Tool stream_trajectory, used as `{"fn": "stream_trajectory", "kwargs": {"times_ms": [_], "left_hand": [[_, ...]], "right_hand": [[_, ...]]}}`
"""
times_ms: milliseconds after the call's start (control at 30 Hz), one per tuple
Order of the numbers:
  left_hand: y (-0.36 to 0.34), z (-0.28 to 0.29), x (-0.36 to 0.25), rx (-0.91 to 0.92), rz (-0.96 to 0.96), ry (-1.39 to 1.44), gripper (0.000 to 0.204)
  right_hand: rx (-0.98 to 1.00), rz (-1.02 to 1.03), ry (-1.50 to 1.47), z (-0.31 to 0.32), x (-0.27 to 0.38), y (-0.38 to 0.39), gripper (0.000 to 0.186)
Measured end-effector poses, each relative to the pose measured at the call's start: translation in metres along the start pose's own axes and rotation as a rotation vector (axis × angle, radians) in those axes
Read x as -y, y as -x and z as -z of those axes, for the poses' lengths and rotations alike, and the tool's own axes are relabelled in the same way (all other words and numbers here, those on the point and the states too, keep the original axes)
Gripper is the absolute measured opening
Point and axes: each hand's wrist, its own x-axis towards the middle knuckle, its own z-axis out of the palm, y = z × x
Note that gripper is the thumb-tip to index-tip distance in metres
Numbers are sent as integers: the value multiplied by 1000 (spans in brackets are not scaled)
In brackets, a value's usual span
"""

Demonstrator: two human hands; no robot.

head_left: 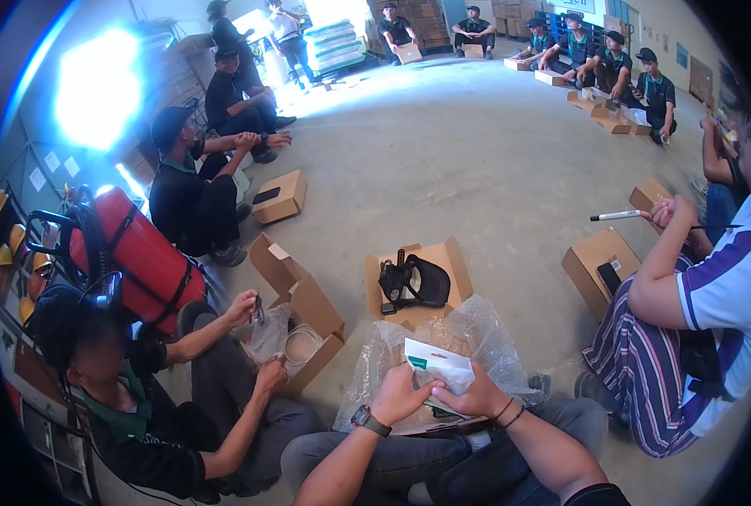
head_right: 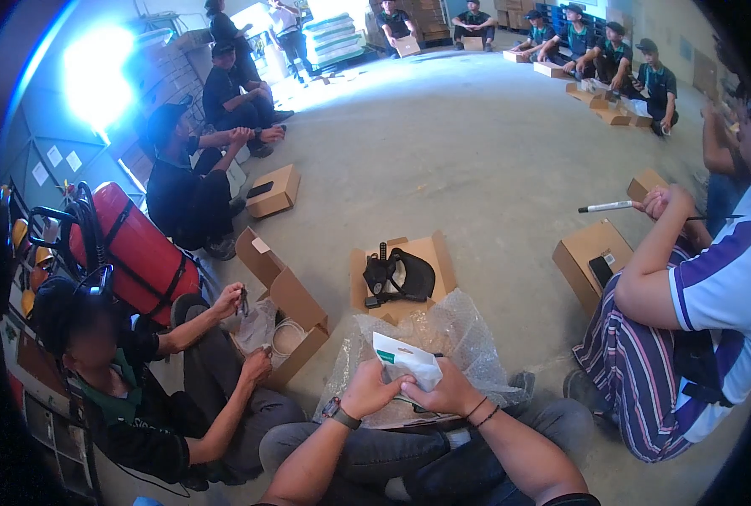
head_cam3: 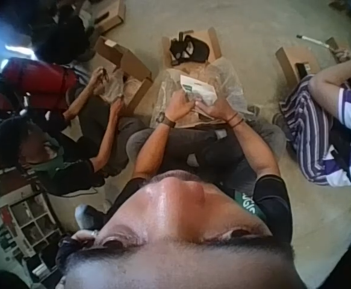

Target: The recorder is unboxing and inspecting a white USB cable and other small electronic components as part of a group training session.

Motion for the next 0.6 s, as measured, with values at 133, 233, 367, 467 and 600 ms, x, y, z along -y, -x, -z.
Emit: {"fn": "stream_trajectory", "kwargs": {"times_ms": [133, 233, 367, 467, 600], "left_hand": [[1, 0, 1, -12, -5, -8, 46], [-1, 0, -4, -27, -32, 22, 46], [1, -2, 7, 4, 8, -9, 46], [1, -3, 7, -5, -4, 18, 46], [0, 0, -1, -18, -18, 15, 47]], "right_hand": [[-3, 0, 1, 0, 2, 0, 31], [-3, -15, -25, 0, 2, 1, 32], [-12, 12, -13, -1, 5, 0, 35], [15, -15, -32, 0, 6, 0, 37], [10, -9, -9, 0, 8, 0, 37]]}}
